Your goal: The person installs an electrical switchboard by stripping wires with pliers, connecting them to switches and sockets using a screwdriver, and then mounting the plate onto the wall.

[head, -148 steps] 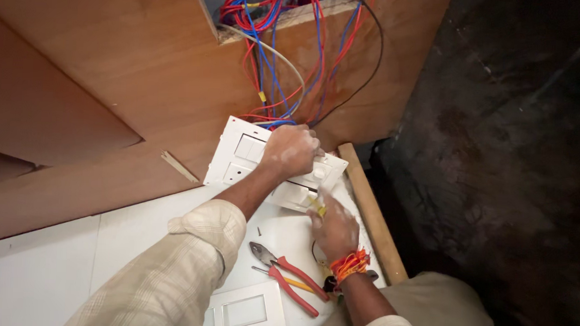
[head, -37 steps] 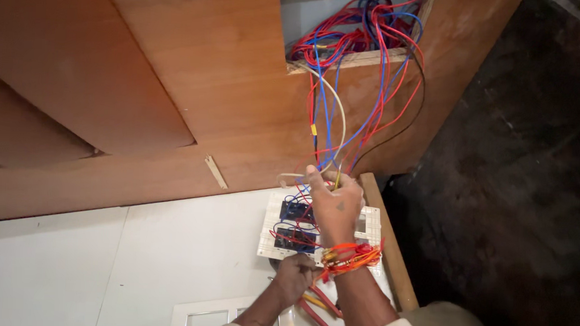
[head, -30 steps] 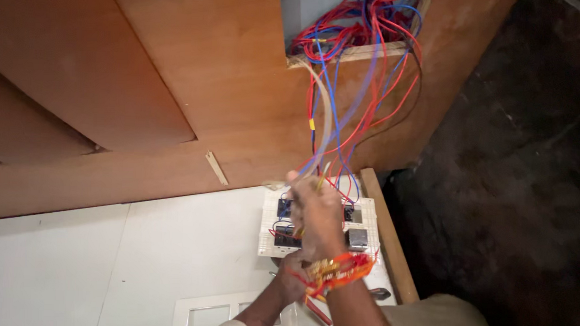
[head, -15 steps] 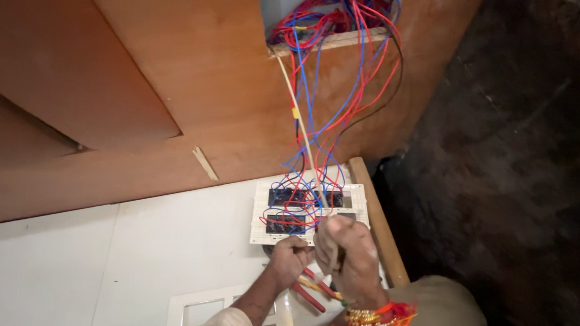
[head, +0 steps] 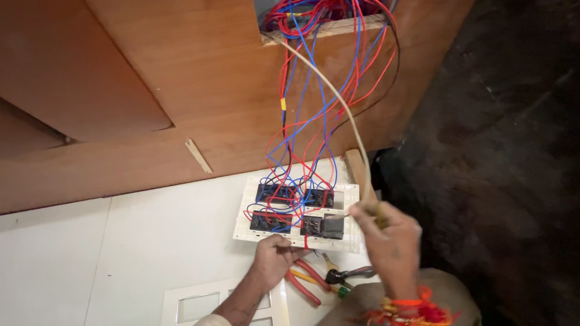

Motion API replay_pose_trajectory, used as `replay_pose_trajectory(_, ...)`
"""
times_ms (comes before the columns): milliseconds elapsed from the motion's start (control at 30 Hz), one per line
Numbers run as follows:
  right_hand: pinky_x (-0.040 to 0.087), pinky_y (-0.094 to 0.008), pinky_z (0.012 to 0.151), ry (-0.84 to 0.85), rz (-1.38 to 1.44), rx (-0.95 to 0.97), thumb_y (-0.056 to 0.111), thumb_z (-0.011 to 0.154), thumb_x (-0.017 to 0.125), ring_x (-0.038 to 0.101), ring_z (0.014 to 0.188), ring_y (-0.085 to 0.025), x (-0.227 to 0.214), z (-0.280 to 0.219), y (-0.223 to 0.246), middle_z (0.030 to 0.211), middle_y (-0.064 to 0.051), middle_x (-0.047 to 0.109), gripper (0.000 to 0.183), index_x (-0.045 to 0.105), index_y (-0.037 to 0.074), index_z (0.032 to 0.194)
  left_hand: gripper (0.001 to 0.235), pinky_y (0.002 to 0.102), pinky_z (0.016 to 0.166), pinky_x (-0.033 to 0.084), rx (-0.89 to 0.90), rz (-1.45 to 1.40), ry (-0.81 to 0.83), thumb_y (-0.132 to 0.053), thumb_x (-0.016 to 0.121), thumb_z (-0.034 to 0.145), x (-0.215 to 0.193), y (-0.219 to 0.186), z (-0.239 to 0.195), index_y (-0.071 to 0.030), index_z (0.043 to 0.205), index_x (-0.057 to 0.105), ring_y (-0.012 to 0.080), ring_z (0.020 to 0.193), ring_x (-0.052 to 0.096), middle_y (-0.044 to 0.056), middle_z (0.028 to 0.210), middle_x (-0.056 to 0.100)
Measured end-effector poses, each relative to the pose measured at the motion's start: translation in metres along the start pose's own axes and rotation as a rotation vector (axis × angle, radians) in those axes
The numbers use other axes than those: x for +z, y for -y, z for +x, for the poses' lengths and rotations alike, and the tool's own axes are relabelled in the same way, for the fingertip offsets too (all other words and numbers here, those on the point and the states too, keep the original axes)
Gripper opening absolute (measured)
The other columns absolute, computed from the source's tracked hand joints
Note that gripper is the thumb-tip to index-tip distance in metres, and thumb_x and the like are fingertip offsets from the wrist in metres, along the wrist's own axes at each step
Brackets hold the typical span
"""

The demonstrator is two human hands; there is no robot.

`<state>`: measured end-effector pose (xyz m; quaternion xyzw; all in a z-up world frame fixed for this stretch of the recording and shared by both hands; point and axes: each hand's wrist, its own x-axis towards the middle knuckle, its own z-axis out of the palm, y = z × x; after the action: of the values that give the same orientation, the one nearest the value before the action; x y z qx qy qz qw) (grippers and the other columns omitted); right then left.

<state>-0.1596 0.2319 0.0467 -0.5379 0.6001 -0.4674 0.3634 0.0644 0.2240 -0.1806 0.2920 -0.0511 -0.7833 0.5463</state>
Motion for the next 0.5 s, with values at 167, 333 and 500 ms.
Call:
replay_pose_trajectory(167,0.056,-0.033,0.068,-0.218,-0.283,0.031,0.026,0.085,0.078,0.073,0.066,-0.016,-0.012,0.01,0.003,0.077,-0.013,0.076,0.025,0.078,0.005,0.098,0.018,0.059,0.101,0.052,-0.028,0.0,0.073,-0.002,0.049,0.078,0.008,-0.005,-0.015,0.001,0.067,0.063,0.0402,0.096,0.07,0.023,0.093,0.074)
replay_pose_trajectory(333,0.055,-0.036,0.073,-0.284,-0.389,-0.061,0.03,0.087,0.077,0.075,0.07,-0.026,-0.009,0.019,-0.002,0.08,-0.013,0.076,0.026,0.078,0.005,0.095,0.016,0.061,0.098,0.055,-0.041,-0.079,0.129,-0.001,0.054,0.081,0.002,-0.002,-0.016,-0.001,0.068,0.065,0.042,0.097,0.071,0.023,0.093,0.073)
replay_pose_trajectory(500,0.054,-0.04,0.071,-0.206,-0.444,-0.033,0.033,0.085,0.078,0.073,0.07,-0.032,0.008,0.033,-0.019,0.077,-0.017,0.075,0.027,0.08,0.007,0.093,0.015,0.058,0.096,0.054,-0.077,-0.042,0.036,-0.001,0.053,0.077,0.01,-0.004,-0.023,0.001,0.073,0.067,0.0398,0.096,0.071,0.023,0.096,0.075)
